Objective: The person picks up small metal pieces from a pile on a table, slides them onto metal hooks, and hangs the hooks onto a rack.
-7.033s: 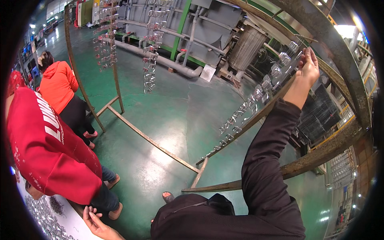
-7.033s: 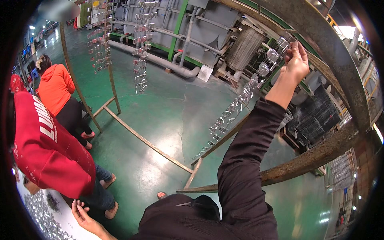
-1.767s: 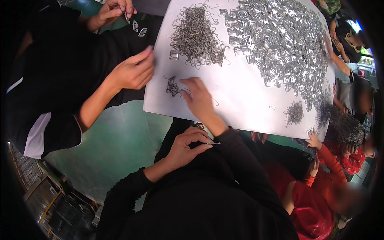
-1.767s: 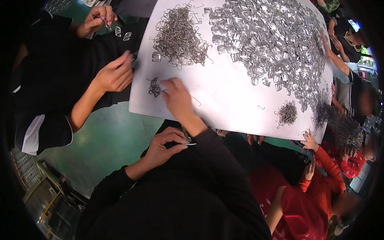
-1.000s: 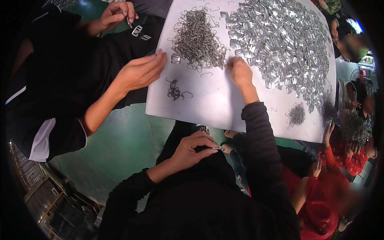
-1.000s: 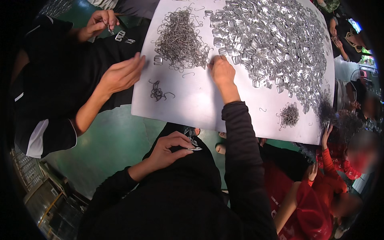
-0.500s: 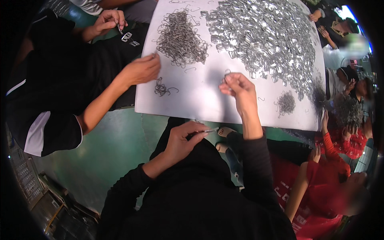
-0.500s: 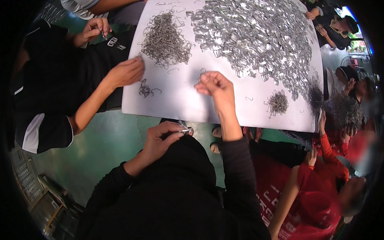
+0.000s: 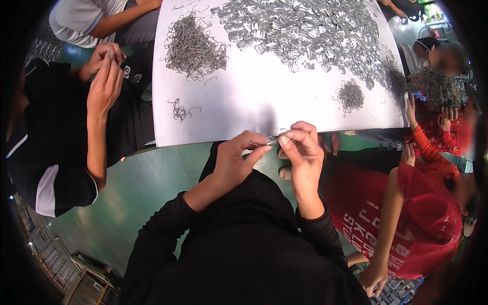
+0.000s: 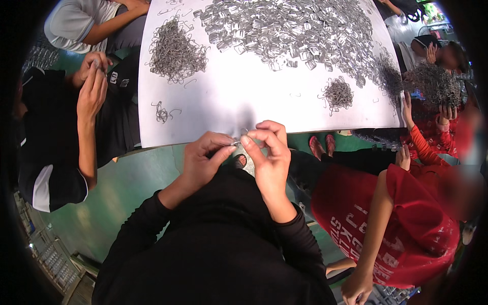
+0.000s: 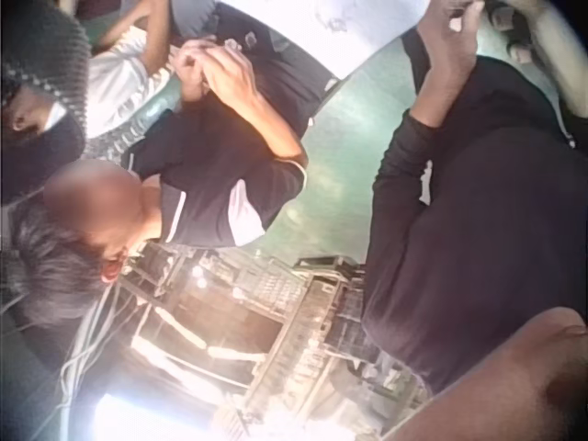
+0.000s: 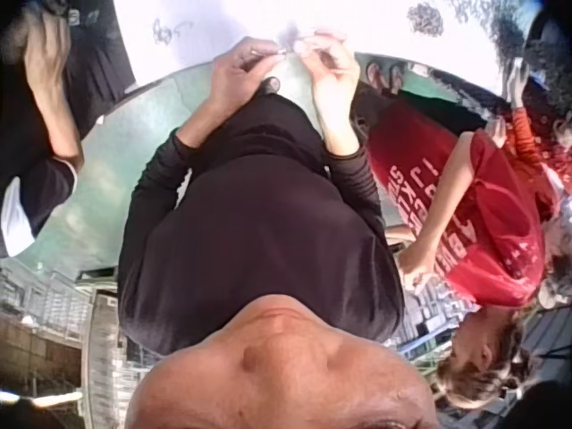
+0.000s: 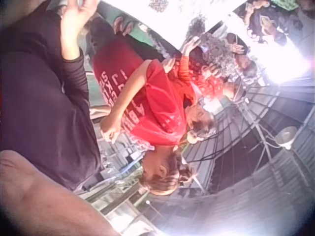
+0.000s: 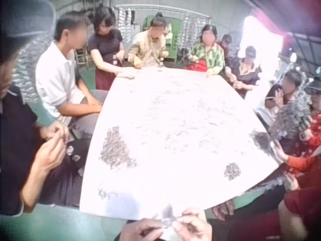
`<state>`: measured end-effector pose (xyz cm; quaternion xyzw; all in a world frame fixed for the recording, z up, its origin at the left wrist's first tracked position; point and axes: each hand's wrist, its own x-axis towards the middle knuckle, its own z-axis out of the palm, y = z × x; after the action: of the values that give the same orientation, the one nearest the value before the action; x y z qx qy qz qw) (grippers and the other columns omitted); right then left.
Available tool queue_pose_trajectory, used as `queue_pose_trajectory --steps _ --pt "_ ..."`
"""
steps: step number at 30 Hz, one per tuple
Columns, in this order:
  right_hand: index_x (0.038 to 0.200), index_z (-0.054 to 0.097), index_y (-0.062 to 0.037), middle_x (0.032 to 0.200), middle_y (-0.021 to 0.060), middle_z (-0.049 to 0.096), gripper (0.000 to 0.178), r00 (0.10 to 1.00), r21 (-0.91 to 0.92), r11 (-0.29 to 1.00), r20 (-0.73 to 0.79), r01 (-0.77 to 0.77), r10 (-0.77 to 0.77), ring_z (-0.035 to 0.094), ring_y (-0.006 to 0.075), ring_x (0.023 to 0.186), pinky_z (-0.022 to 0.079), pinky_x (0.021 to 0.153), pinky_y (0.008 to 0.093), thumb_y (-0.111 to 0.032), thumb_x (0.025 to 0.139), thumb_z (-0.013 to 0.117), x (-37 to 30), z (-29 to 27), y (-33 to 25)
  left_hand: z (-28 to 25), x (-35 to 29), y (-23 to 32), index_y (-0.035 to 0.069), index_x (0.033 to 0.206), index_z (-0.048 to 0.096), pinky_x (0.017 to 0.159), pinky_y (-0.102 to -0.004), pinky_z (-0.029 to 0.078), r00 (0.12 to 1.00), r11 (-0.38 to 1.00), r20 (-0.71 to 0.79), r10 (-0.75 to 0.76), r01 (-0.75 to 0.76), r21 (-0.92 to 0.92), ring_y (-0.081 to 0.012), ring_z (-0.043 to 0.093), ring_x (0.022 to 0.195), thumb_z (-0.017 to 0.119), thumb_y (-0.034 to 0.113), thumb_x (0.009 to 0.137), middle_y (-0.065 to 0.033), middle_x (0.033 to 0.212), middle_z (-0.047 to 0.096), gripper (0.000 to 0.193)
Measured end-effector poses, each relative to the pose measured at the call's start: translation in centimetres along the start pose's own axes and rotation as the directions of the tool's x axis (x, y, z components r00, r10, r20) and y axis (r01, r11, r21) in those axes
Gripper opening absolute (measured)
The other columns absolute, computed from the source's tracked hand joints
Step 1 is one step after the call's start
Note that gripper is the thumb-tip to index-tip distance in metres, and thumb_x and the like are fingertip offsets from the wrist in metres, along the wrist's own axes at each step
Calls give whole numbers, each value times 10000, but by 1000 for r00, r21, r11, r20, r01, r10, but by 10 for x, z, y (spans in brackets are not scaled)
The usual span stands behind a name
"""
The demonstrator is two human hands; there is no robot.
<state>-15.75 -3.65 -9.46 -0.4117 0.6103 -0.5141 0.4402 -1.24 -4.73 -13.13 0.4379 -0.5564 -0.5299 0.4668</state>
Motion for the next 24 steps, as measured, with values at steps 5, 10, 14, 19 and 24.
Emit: queue_pose_trajectory --steps 5,10,14,19,24 --pt "801 627 -6 961 64 490 96 972 -127 969 -79 212 -223 476 166 870 385 771 264 -19 727 687 -16 -17 -11 -15 46 -19 52 980 635 656 -289 482 976 957 167 142 -178 227 -179 601 721 640 72 812 -99 908 644 169" --pt "821 618 2 901 73 537 76 980 -77 985 -111 158 -166 508 133 781 410 676 229 9 757 659 -30 -30 -18 -47 193 -108 -4 923 657 704 -356 495 947 690 -47 318 -197 697 -283 630 792 610 160 830 -158 927 650 194" --pt "855 597 18 896 97 577 36 990 104 992 -126 70 -56 562 109 657 439 571 203 12 823 611 -38 -33 -20 -50 245 -112 2 920 645 755 -393 481 989 499 -128 70 77 863 -315 609 853 697 259 757 -175 941 627 308" --pt "873 592 33 913 116 588 40 993 169 985 -122 24 -4 604 124 663 463 560 207 3 846 588 -48 -38 -13 -54 256 -114 13 870 643 673 -310 492 992 665 -59 -113 120 737 -211 612 725 759 234 692 -96 800 636 306" --pt "906 588 42 844 92 603 62 998 207 978 -61 23 -11 606 118 701 494 624 220 49 854 555 -54 -38 3 -25 168 -75 16 936 624 619 -241 486 967 955 96 -236 213 206 -118 607 694 698 116 767 -51 787 647 210"
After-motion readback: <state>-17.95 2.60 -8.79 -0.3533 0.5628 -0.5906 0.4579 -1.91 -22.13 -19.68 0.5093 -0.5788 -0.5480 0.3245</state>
